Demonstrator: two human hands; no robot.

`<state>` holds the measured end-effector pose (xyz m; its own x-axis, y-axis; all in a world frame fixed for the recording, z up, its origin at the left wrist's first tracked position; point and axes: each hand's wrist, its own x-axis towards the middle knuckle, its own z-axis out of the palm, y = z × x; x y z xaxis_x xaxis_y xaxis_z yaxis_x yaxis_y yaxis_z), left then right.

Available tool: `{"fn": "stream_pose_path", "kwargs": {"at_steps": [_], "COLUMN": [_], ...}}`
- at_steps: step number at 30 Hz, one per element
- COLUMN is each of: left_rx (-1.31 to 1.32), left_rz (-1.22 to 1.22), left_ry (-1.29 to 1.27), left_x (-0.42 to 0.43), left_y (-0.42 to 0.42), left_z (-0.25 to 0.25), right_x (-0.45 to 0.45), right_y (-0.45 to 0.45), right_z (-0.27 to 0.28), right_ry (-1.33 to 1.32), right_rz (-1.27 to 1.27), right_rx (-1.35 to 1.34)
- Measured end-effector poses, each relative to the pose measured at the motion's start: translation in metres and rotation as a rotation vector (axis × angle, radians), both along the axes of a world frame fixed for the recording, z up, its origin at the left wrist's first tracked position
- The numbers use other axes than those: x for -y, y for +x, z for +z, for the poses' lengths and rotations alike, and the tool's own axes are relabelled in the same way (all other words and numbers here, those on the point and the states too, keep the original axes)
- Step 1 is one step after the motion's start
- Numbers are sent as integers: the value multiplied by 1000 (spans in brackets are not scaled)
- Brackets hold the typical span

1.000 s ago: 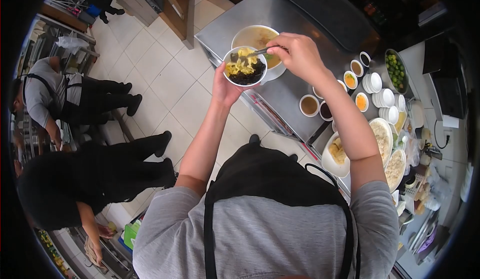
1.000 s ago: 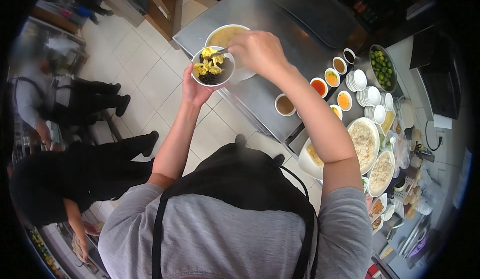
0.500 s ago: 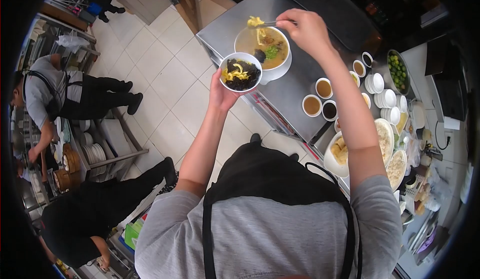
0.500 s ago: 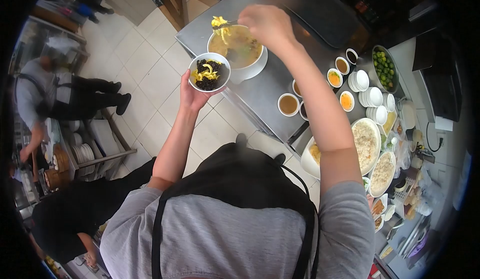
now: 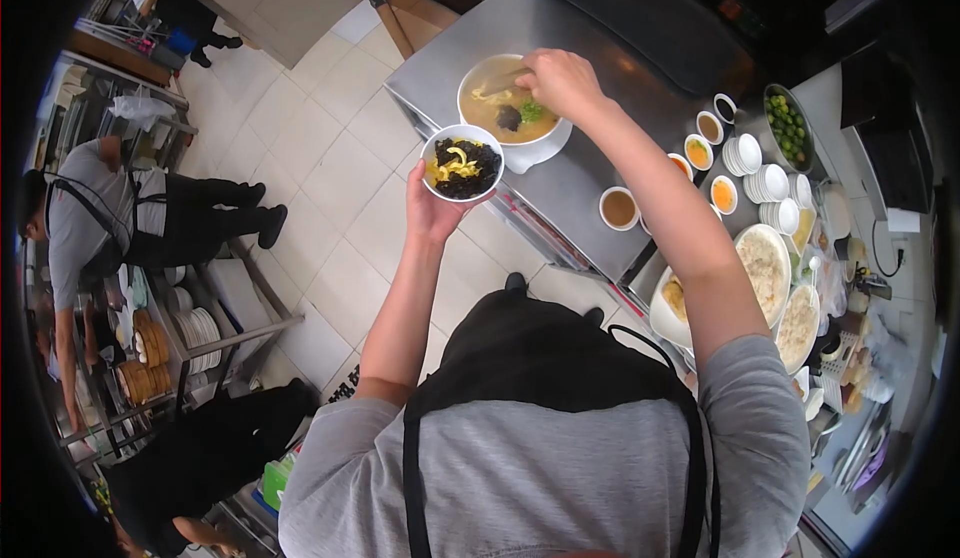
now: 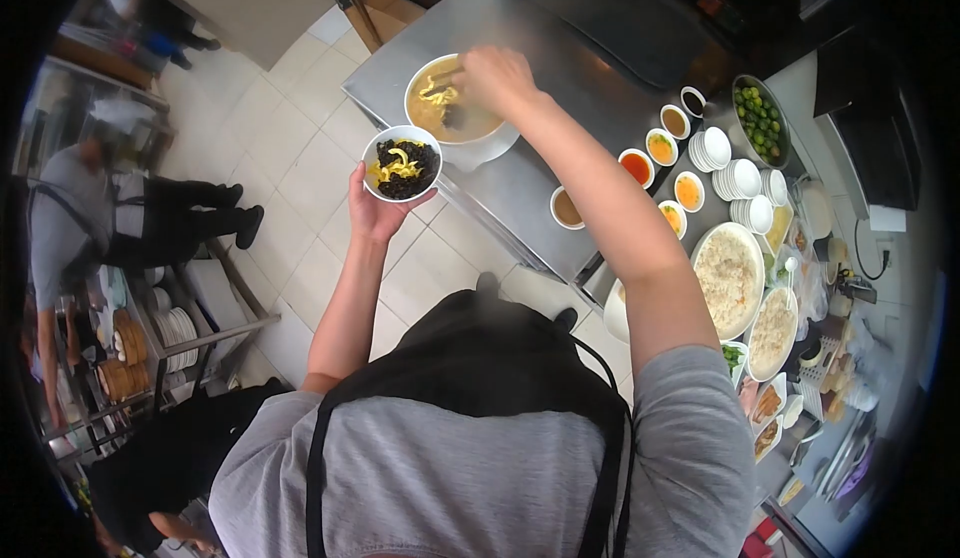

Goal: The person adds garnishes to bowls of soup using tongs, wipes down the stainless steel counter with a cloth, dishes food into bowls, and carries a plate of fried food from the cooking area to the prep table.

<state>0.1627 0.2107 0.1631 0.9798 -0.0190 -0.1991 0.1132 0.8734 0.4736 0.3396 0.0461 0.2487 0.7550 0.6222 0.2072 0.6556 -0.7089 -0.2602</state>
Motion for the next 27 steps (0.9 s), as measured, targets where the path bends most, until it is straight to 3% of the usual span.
{"fn": "stream_pose_path", "kwargs": {"at_steps": [5, 12, 15, 18, 24, 27], "left_rx": [47, 51, 40, 24, 13, -49], "left_rz": [-50, -255, -383, -499, -792, -868], "left_ry": [-13, -46, -25, -22, -92, -96], "left_x": [18, 99, 147, 206, 336, 401], "left_y": [8, 24, 26, 19, 8, -6], "left_z": [13, 32, 35, 45, 49, 54], "right_x": [36, 117, 175, 233, 364, 426], "right_y": [-43, -93, -110, -136, -153, -170], "right_z": [31, 22, 24, 49, 53, 57], "right_ry": [261, 153, 126, 121, 284, 119], "right_rz": [65, 149, 55, -120, -396, -442], "right_rx": [-134, 40, -31, -329, -461, -612]}}
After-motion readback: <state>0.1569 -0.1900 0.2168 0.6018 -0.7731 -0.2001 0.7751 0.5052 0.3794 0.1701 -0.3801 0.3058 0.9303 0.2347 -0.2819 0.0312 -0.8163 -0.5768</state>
